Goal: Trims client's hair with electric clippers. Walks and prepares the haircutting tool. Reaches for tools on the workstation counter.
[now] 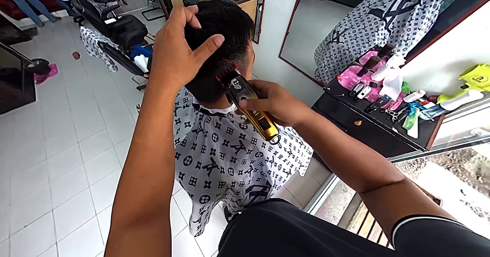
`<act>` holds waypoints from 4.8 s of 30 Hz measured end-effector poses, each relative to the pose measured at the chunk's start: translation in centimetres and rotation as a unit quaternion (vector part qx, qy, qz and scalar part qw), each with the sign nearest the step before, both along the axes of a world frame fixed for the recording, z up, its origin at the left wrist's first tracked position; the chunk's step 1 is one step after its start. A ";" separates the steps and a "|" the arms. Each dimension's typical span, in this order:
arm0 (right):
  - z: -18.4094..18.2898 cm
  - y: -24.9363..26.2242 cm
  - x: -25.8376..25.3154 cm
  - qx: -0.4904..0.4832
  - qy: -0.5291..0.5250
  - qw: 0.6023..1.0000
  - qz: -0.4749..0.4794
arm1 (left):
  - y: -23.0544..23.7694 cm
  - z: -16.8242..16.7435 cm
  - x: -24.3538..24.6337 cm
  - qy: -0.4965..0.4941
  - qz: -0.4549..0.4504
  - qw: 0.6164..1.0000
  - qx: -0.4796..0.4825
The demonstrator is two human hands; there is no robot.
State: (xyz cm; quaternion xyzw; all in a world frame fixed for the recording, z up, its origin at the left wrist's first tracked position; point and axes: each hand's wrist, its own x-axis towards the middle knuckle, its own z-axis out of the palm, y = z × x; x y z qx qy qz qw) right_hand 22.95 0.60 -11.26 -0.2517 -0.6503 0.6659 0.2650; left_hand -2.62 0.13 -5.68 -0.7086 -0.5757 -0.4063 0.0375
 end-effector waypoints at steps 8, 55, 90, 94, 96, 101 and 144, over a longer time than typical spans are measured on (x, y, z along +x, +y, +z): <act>0.2 0.1 0.4 0.067 -0.045 0.997 -0.009 | -0.1 0.0 -0.3 0.002 -0.025 1.000 0.011; -5.6 -5.3 -6.8 0.049 0.034 0.983 -0.173 | 2.9 0.1 -6.0 0.056 -0.238 0.969 0.035; -2.5 -6.6 -7.4 0.092 -0.031 0.973 -0.207 | 3.7 -0.6 -5.4 0.032 -0.235 0.971 0.042; -1.9 -6.5 -6.8 0.000 0.021 0.980 -0.198 | 3.8 -0.8 -5.4 0.028 -0.232 0.971 0.044; -0.4 -6.3 -7.1 0.062 0.020 0.979 -0.195 | 3.8 -0.9 -5.2 0.030 -0.235 0.970 0.051; -1.6 -5.5 -5.8 0.101 -0.019 0.979 -0.173 | 3.6 -0.8 -5.0 0.026 -0.231 0.971 0.054; 2.4 -5.4 -5.2 0.174 -0.083 0.967 -0.168 | 2.4 -0.2 -3.9 0.009 -0.206 0.978 0.020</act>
